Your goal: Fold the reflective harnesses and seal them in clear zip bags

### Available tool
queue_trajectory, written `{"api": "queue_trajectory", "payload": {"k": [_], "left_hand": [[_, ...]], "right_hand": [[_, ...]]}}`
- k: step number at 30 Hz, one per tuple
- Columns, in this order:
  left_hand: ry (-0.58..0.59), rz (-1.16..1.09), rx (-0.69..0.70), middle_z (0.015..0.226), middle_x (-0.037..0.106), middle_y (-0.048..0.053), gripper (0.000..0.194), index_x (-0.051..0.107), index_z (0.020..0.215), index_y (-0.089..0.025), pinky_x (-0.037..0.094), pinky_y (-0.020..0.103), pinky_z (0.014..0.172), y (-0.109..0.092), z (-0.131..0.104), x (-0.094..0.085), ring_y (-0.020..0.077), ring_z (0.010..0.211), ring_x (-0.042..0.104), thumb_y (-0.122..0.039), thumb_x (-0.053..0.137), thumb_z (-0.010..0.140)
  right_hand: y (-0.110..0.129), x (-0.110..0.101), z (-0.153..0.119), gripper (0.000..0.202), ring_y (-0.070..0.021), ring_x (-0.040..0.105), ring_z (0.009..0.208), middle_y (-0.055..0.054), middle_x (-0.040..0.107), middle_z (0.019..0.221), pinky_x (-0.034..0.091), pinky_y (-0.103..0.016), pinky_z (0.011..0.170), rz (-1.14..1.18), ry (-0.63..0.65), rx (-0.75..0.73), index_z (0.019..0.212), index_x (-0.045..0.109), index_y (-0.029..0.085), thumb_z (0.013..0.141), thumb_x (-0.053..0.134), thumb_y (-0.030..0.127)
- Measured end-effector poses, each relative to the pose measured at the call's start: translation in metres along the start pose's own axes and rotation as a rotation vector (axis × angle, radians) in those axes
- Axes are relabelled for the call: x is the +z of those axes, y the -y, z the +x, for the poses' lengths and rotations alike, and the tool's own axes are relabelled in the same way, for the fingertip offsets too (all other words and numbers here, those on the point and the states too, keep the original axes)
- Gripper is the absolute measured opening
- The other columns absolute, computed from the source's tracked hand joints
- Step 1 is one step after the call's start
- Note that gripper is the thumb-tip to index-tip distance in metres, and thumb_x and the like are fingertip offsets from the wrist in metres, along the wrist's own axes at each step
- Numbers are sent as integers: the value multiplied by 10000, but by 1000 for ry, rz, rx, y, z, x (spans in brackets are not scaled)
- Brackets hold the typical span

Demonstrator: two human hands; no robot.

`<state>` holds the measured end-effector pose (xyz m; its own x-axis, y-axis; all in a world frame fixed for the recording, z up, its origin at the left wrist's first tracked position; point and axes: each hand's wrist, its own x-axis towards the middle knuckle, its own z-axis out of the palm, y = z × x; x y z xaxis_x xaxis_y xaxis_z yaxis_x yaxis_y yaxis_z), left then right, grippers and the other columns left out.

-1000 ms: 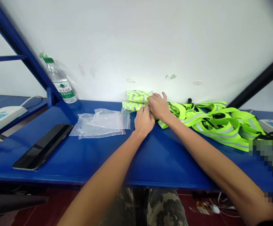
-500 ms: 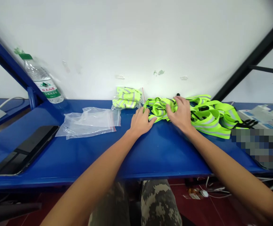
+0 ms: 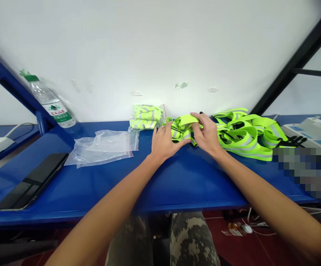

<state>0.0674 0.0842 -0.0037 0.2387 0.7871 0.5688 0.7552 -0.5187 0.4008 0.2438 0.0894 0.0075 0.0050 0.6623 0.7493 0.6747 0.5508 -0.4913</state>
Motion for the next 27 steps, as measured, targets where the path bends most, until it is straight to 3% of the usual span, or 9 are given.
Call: {"api": "queue_trajectory", "payload": {"k": [3,6,8,10,13,17,22,27], "left_hand": [[-26,-68,-19,1210,681,141,618,553,1261,-153,435,429,1024,-4,3,-2,295,1167,606,-566,679,818],[-13,-225,-128,958,723,54,263,646,1046,-203,496,341,872,-4,7,-7,217,942,670,-374,675,848],[-14,-328,-178,906,725,35,148,666,924,-209,502,315,833,-3,10,-11,194,893,678,-331,670,840],[-66,-404,-235,911,734,44,205,674,877,-198,510,307,814,-1,14,-16,193,887,685,-396,685,822],[-239,-420,-332,927,733,59,287,662,852,-186,519,305,833,9,22,-24,199,907,686,-458,714,776],[-430,-428,-360,974,698,39,204,584,924,-198,516,277,872,26,32,-36,164,940,672,-309,691,791],[-718,-347,-368,1038,630,51,349,438,1220,-210,489,314,960,35,37,-53,161,1000,636,-182,544,888],[-921,-257,-373,1285,529,101,283,404,1196,-218,384,361,1116,44,38,-69,188,1245,520,-136,441,929]], "right_hand": [[6,-2,-1,449,-259,670,1025,-112,659,1252,558,-409,852,177,-31,76,1326,561,220,979,402,456],[11,-3,-1,506,-255,690,977,-98,702,1134,567,-404,814,263,-51,143,1339,537,234,972,409,559],[13,-4,-1,514,-250,690,969,-87,718,1056,562,-407,836,235,-48,157,1325,544,232,976,391,577],[13,-4,0,514,-247,687,967,-92,720,1042,550,-412,871,170,-69,156,1311,556,225,983,371,574],[6,-5,3,504,-260,677,993,-119,704,1093,546,-424,869,78,-152,146,1292,571,207,985,366,552],[-5,-8,7,454,-276,647,1015,-141,662,1140,546,-430,823,-58,-264,129,1227,596,187,942,461,513],[-12,-11,11,455,-221,619,771,-99,624,972,520,-392,671,-57,-340,241,1194,580,182,884,560,514],[-31,-20,20,372,-222,601,757,-76,615,852,505,-397,682,-46,-513,337,978,637,180,846,616,527]]}}
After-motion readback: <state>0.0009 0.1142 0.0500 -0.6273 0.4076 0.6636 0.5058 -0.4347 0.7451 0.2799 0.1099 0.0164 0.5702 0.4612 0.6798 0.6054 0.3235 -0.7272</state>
